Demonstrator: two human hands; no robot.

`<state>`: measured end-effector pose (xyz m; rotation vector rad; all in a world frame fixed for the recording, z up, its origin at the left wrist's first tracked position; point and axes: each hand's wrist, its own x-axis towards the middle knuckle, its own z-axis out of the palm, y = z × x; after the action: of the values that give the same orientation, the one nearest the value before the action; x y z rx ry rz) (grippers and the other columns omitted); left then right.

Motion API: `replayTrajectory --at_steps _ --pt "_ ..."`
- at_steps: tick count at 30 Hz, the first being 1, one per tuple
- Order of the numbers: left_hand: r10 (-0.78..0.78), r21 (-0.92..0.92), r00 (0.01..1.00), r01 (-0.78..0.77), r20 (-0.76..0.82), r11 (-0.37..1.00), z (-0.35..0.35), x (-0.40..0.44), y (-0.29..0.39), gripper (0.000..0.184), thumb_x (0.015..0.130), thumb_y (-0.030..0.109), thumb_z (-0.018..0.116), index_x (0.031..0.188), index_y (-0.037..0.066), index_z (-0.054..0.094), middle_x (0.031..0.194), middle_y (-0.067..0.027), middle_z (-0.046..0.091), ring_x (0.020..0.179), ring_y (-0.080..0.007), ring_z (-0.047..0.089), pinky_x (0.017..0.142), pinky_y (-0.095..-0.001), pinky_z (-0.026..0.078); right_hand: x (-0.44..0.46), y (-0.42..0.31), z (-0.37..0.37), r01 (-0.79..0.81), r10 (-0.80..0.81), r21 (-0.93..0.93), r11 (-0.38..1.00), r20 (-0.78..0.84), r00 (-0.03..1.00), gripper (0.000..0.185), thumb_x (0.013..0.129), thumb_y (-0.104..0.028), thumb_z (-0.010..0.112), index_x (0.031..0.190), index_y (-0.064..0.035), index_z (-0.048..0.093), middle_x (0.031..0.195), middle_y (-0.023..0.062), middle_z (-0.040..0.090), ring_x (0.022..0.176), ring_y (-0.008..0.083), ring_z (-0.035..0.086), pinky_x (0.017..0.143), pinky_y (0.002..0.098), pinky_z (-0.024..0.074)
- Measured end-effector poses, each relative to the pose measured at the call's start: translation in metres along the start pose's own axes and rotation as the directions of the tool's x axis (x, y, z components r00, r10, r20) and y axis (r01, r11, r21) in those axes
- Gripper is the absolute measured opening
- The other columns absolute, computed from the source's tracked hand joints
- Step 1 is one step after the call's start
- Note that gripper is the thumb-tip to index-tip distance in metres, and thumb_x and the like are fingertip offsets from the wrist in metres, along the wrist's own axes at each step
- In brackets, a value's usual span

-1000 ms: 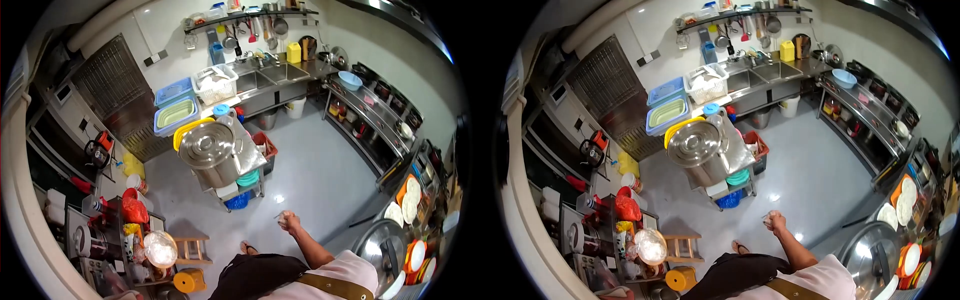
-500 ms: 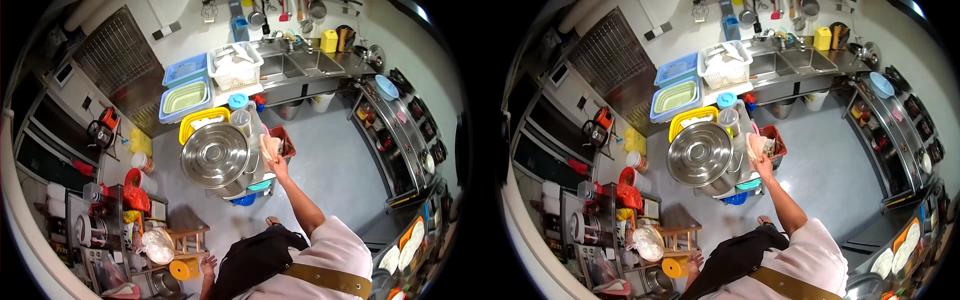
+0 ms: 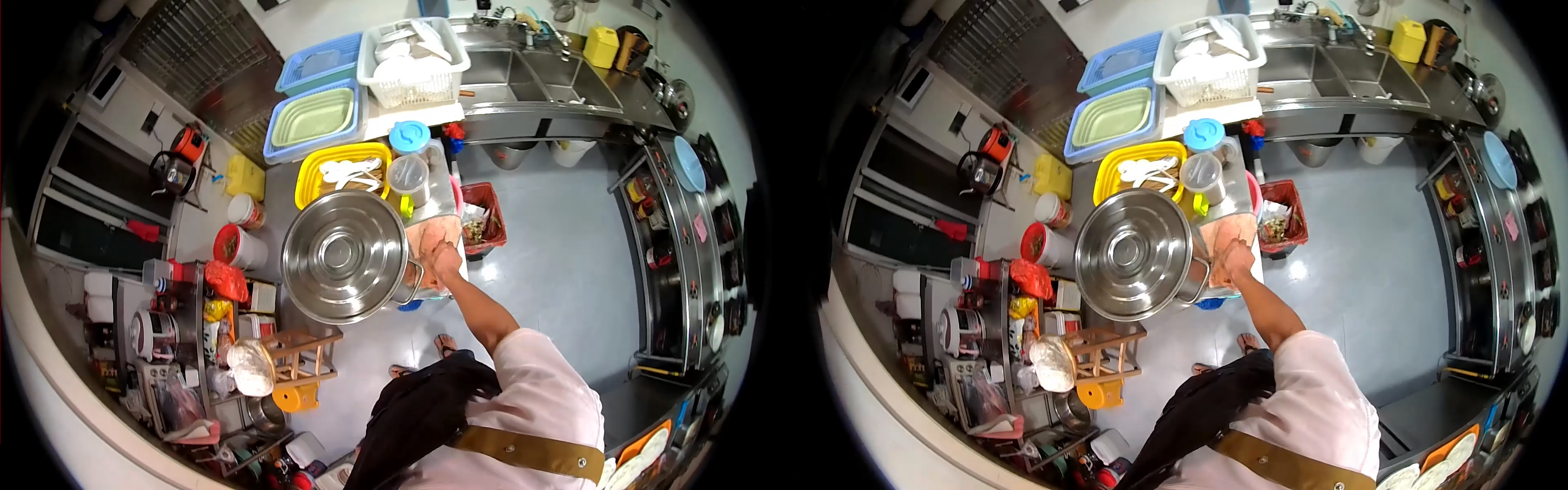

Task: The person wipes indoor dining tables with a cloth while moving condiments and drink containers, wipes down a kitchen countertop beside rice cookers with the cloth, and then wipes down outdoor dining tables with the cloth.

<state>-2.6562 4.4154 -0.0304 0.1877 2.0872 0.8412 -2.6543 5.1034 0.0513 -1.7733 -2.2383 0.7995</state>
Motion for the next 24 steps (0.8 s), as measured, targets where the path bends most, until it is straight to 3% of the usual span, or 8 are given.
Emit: replayTrajectory --at_steps 5,7,11,12,16,19,21,24 --pt "0.263 -0.628 0.962 -0.248 -0.071 0.738 0.010 -0.005 0.013 0.052 0.100 0.033 0.064 0.140 0.001 0.051 0.117 -0.0180 0.070 0.100 -0.0241 0.067 0.088 -0.0368 0.055 0.027 -0.010 0.017 -0.183 0.183 -0.013 0.983 0.128 0.975 0.039 0.087 -0.034 0.060 0.108 -0.0034 0.070 0.111 0.0230 0.072 0.105 0.0369 0.071 0.086 0.0443 0.0574" --pt "0.320 -0.702 0.941 -0.302 -0.110 0.645 0.012 -0.020 0.041 0.056 0.100 0.038 0.064 0.140 0.001 0.050 0.120 -0.0191 0.069 0.092 -0.0200 0.066 0.088 -0.0341 0.054 0.025 0.001 -0.005 -0.063 0.023 0.291 0.955 0.140 0.990 0.031 0.085 -0.026 0.061 0.106 -0.0055 0.071 0.099 0.0176 0.074 0.093 0.0323 0.072 0.081 0.0426 0.0578" --pt "-0.045 -0.601 0.983 -0.071 -0.177 0.796 0.025 -0.040 0.068 0.035 0.099 0.017 0.063 0.130 0.000 0.060 0.095 -0.0019 0.072 0.076 -0.0069 0.057 0.066 -0.0237 0.044 0.026 0.071 -0.031 -0.261 -0.174 0.897 0.357 0.339 0.925 0.034 0.089 -0.019 0.060 0.120 -0.0058 0.066 0.101 0.0071 0.071 0.095 0.0232 0.069 0.086 0.0381 0.0563" --pt "-0.030 -0.631 0.987 -0.078 -0.157 0.772 0.029 -0.048 0.066 0.034 0.099 0.016 0.063 0.129 0.000 0.060 0.096 -0.0018 0.072 0.076 -0.0067 0.056 0.065 -0.0235 0.043 0.019 0.080 -0.040 -0.307 -0.247 0.950 0.057 0.312 0.917 0.038 0.090 -0.018 0.058 0.126 -0.0061 0.063 0.107 0.0061 0.069 0.101 0.0218 0.068 0.090 0.0378 0.0552" --pt "-0.010 -0.600 0.999 -0.011 -0.031 0.800 0.019 -0.070 0.028 0.041 0.097 0.020 0.067 0.131 -0.001 0.056 0.101 -0.0077 0.072 0.078 -0.0120 0.063 0.069 -0.0263 0.052 -0.026 0.050 -0.127 -0.467 -0.205 0.860 -0.207 0.429 0.880 0.032 0.097 -0.018 0.059 0.126 -0.0047 0.059 0.113 0.0067 0.065 0.100 0.0178 0.065 0.088 0.0346 0.0557" --pt "-0.038 -0.733 0.999 0.013 -0.017 0.680 0.014 -0.084 0.002 0.058 0.093 0.032 0.072 0.136 -0.001 0.050 0.107 -0.0153 0.072 0.084 -0.0232 0.070 0.073 -0.0352 0.059 -0.001 0.109 -0.075 -0.132 -0.165 0.820 0.557 0.264 0.950 0.019 0.093 -0.007 0.066 0.112 -0.0029 0.063 0.100 0.0068 0.067 0.079 0.0189 0.067 0.069 0.0319 0.0572" --pt "-0.093 -0.548 0.993 0.034 -0.079 0.836 0.007 -0.079 -0.022 0.068 0.090 0.040 0.074 0.138 0.000 0.048 0.110 -0.0201 0.071 0.083 -0.0308 0.072 0.070 -0.0439 0.061 -0.005 0.085 -0.100 -0.106 -0.107 0.897 0.428 0.167 0.980 0.011 0.091 -0.005 0.064 0.102 -0.0036 0.063 0.094 0.0058 0.066 0.078 0.0184 0.066 0.069 0.0321 0.0573" --pt "-0.105 -0.793 0.990 -0.012 -0.095 0.609 0.004 -0.090 -0.055 0.056 0.092 0.036 0.070 0.134 0.004 0.052 0.109 -0.0169 0.072 0.081 -0.0292 0.072 0.065 -0.0387 0.057 0.001 0.075 -0.119 -0.006 0.035 0.938 0.345 -0.007 0.999 0.011 0.089 -0.004 0.065 0.100 -0.0032 0.064 0.090 0.0041 0.065 0.078 0.0152 0.062 0.072 0.0296 0.0538"
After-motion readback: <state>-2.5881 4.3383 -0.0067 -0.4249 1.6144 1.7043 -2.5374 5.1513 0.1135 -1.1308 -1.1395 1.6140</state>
